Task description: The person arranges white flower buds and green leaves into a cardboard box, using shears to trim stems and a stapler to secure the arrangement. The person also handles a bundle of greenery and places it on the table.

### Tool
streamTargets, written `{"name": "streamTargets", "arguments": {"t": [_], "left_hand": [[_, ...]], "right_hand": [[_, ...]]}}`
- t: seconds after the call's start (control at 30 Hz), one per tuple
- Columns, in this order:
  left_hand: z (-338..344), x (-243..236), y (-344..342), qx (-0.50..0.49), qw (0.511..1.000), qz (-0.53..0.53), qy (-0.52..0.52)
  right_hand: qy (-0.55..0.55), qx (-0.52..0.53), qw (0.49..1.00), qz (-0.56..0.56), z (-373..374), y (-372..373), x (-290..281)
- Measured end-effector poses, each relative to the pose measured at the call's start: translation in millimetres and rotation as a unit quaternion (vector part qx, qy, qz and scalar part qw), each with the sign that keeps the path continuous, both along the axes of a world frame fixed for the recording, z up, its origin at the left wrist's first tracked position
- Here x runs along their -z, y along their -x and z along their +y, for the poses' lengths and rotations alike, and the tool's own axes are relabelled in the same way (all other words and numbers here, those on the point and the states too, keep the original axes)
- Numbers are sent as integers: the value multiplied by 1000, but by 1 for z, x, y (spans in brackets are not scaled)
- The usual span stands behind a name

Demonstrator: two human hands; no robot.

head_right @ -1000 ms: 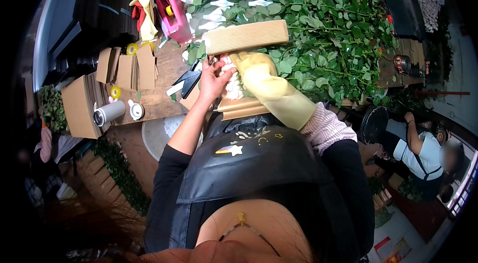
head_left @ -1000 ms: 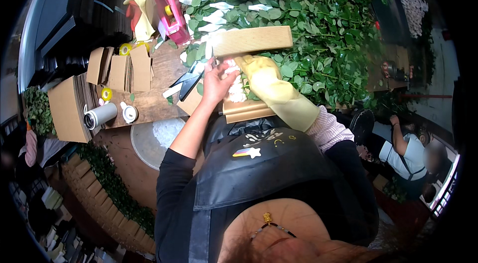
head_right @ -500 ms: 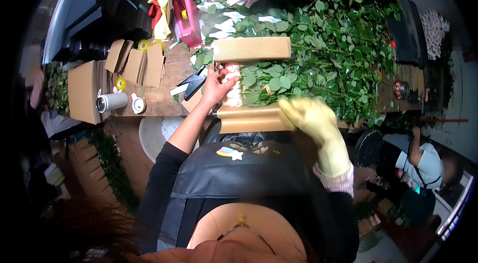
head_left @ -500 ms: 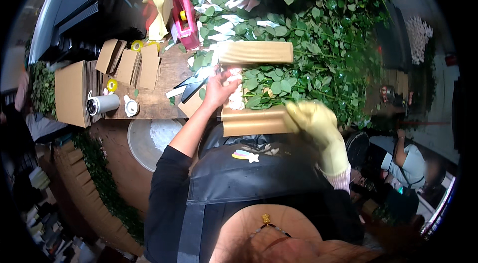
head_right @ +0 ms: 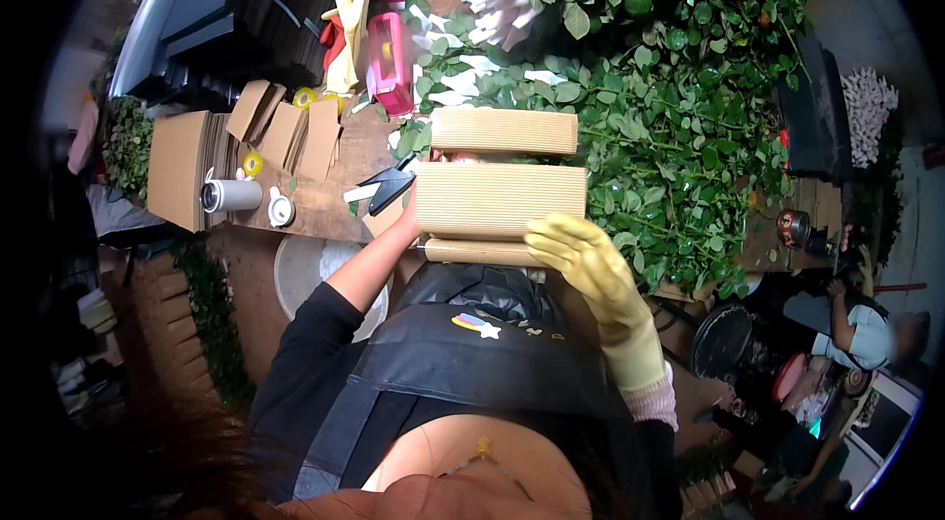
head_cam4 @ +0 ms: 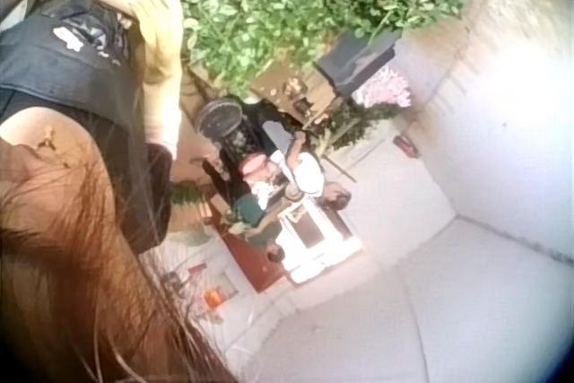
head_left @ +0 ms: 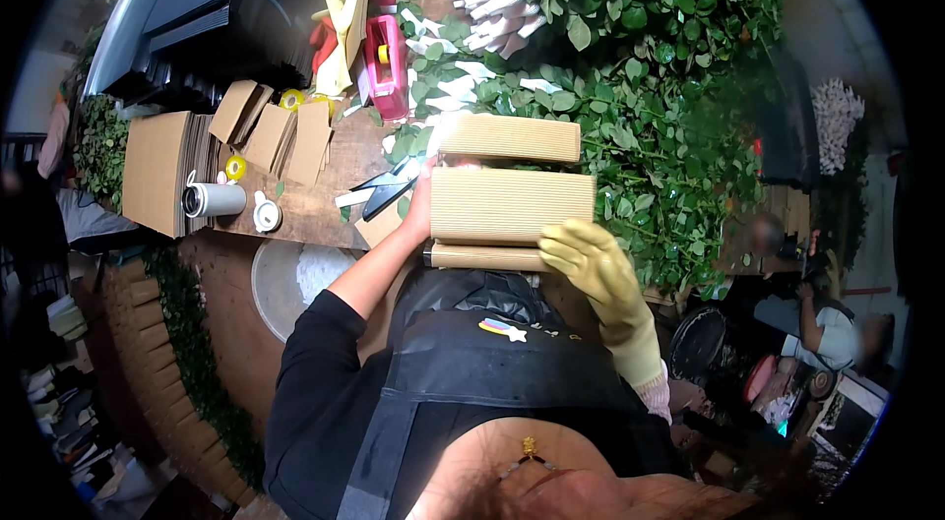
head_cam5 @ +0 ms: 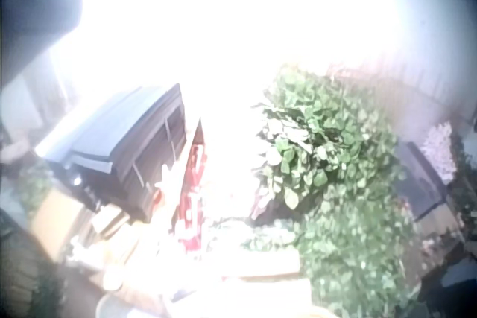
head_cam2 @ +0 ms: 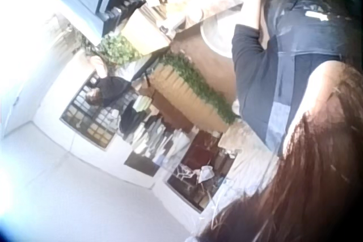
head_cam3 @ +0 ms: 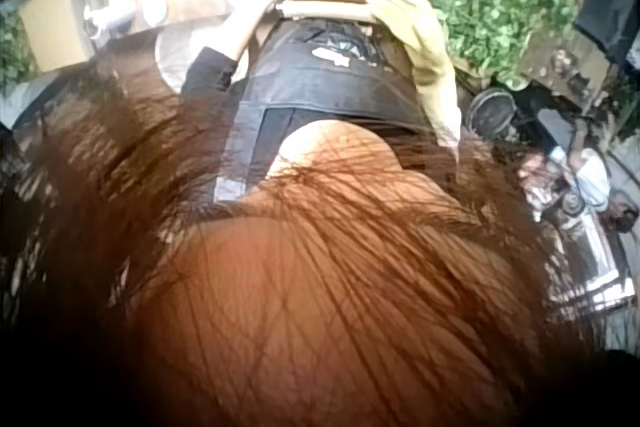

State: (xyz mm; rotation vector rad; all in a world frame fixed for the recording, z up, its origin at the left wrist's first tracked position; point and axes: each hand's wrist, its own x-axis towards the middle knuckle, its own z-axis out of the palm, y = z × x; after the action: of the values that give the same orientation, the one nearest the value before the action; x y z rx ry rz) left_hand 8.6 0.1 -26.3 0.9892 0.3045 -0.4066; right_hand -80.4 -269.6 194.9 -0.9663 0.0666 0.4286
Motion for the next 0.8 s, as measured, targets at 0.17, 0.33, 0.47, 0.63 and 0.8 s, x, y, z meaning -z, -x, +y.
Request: {"name": "streamTargets", "arguments": {"t": [0.17, 0.33, 0.47, 0.63, 0.8], "left_hand": [[21, -29, 6, 156, 876, -257, -378], [43, -65, 1, 29, 737, -293, -608], [12, -97, 5, 168, 617, -558, -529], [-6, -73, 2, 258, 528, -557, -586], [-8, -68, 2, 283, 526, -542, -591]], "right_hand": [[602, -173, 720, -300, 25, -59, 33], [714, -198, 642, -199, 49, -93, 76], [741, -243, 612, -132, 64, -97, 56], [708, -299, 577, -278, 49, -94, 40], [671, -523, 446, -279, 102, -114, 44]]}}
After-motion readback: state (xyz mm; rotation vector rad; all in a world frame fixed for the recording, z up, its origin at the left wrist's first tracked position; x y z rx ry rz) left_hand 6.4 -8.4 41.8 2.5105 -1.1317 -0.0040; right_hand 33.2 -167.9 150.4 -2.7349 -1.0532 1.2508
